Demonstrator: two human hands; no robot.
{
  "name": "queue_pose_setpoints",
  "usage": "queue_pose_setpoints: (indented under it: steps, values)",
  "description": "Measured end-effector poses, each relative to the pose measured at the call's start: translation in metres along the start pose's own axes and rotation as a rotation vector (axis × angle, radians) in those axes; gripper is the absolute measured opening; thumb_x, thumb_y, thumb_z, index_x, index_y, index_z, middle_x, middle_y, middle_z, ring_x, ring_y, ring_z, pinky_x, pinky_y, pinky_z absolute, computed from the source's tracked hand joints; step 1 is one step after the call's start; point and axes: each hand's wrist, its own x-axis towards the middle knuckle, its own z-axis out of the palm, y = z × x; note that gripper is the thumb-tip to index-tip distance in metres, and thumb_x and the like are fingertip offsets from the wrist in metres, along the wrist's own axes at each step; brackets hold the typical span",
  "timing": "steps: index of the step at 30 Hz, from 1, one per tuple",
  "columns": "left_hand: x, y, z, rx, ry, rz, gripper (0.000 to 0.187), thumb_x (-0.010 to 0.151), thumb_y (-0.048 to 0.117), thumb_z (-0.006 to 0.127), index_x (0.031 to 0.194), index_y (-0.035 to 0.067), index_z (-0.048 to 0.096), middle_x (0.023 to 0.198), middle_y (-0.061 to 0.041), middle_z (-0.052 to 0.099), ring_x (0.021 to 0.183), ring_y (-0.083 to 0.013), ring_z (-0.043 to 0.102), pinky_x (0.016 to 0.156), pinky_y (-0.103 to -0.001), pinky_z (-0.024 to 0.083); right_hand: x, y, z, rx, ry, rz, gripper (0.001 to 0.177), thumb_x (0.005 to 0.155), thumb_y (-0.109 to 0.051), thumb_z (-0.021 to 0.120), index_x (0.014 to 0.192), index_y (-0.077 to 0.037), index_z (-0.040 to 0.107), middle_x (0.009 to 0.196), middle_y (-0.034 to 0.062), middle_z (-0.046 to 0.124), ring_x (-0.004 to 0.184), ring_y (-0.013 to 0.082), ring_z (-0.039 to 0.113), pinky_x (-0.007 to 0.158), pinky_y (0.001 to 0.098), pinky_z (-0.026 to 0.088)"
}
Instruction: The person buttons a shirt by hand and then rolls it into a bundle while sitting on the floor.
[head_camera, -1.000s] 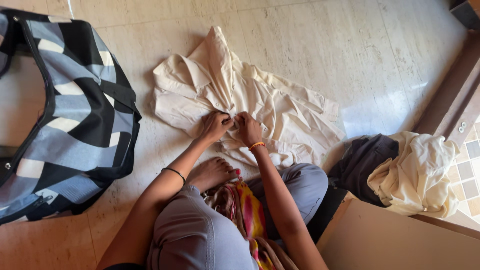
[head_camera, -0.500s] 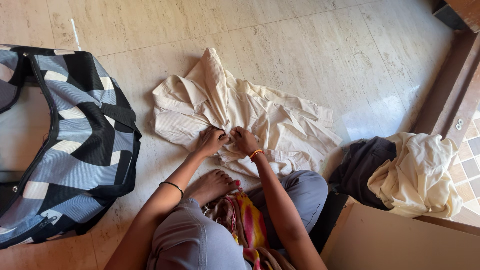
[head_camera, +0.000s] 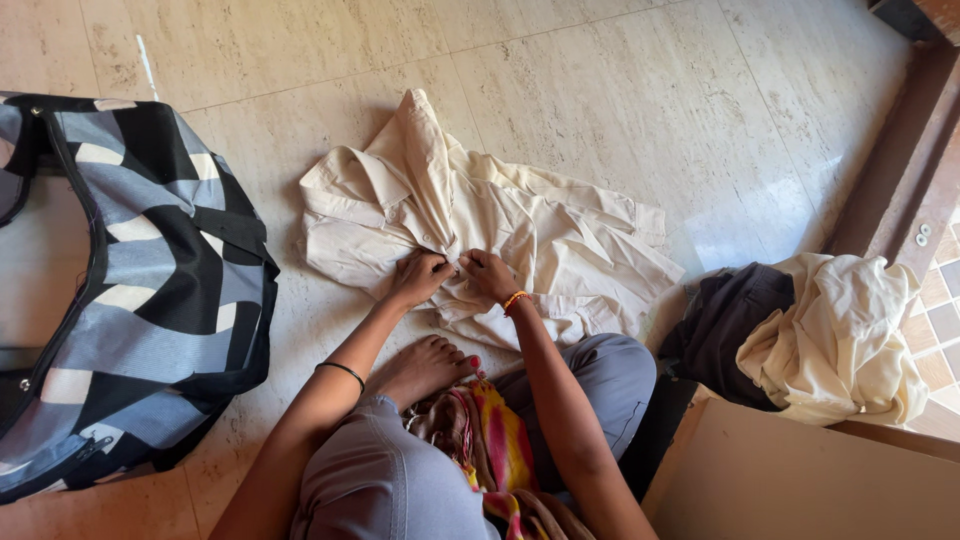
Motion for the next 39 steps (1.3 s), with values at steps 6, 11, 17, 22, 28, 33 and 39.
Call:
queue_pose_setpoints:
  steps: [6, 11, 17, 22, 28, 33, 39]
  values:
    - [-0.002, 0.009, -0.001, -0.165, -0.092, -0.026, 0.026, 0.086, 0.034, 0.068, 0.093, 0.010, 0.075, 0.095, -0.010, 0.072, 0.095, -0.0219, 0.069, 0.091, -0.035, 0.051, 0.001, 0.002, -0.005, 0.279, -0.001, 0.031, 0.027, 0.106, -0.026, 0.058, 0.109, -0.003, 0.071, 0.086, -0.0092, 0.061, 0.076, 0.0005, 0.052, 0.067, 0.0216, 0.047]
    - [-0.008, 0.029, -0.003, 0.068, 0.031, 0.118, 0.016, 0.086, 0.025, 0.065, 0.086, 0.012, 0.076, 0.111, -0.005, 0.070, 0.112, -0.0236, 0.061, 0.101, -0.043, 0.041, 0.002, 0.004, -0.020, 0.343, 0.089, 0.041, 0.031, 0.107, -0.028, 0.060, 0.103, 0.001, 0.069, 0.081, -0.0082, 0.057, 0.071, 0.0032, 0.047, 0.061, 0.0227, 0.040]
    - [-0.008, 0.070, -0.006, 0.159, -0.024, 0.130, 0.036, 0.078, 0.022, 0.068, 0.110, 0.007, 0.070, 0.116, -0.012, 0.066, 0.115, -0.0319, 0.060, 0.100, -0.049, 0.039, -0.046, -0.083, -0.044, -0.099, 0.335, -0.043, 0.029, 0.101, -0.036, 0.067, 0.109, -0.009, 0.075, 0.072, 0.0004, 0.062, 0.065, 0.0073, 0.054, 0.060, 0.0266, 0.044]
    - [-0.029, 0.101, -0.021, -0.013, 0.303, 0.035, 0.023, 0.092, 0.019, 0.065, 0.111, 0.007, 0.065, 0.107, -0.011, 0.070, 0.101, -0.0309, 0.069, 0.088, -0.041, 0.052, -0.066, -0.124, -0.050, -0.458, 0.385, -0.303, 0.038, 0.079, -0.034, 0.085, 0.113, -0.017, 0.078, 0.076, 0.0096, 0.072, 0.068, 0.0206, 0.069, 0.060, 0.0354, 0.053]
    - [-0.028, 0.106, -0.041, 0.023, 0.667, -0.090, 0.036, 0.083, 0.016, 0.080, 0.114, 0.010, 0.061, 0.116, -0.010, 0.061, 0.109, -0.0332, 0.062, 0.084, -0.045, 0.050, -0.067, -0.115, -0.037, -0.580, 0.558, -0.494, 0.017, 0.087, -0.015, 0.080, 0.103, -0.019, 0.084, 0.093, 0.0062, 0.066, 0.083, 0.0241, 0.066, 0.073, 0.0390, 0.053]
    - [-0.024, 0.098, -0.039, 0.050, 0.634, -0.120, 0.040, 0.081, 0.019, 0.081, 0.117, 0.010, 0.066, 0.120, -0.011, 0.059, 0.111, -0.0351, 0.061, 0.085, -0.046, 0.049, -0.066, -0.128, -0.019, -0.680, 0.536, -0.573, 0.024, 0.084, -0.013, 0.078, 0.108, -0.016, 0.078, 0.110, 0.0054, 0.067, 0.098, 0.0262, 0.062, 0.086, 0.0406, 0.050]
    - [-0.012, 0.087, -0.026, 0.081, 0.587, -0.043, 0.014, 0.088, 0.015, 0.077, 0.099, 0.007, 0.073, 0.113, -0.014, 0.062, 0.107, -0.0365, 0.061, 0.091, -0.045, 0.049, -0.054, -0.131, 0.006, -0.835, 0.456, -0.780, 0.039, 0.081, -0.016, 0.076, 0.119, -0.011, 0.070, 0.121, 0.0046, 0.068, 0.109, 0.0262, 0.062, 0.097, 0.0417, 0.047]
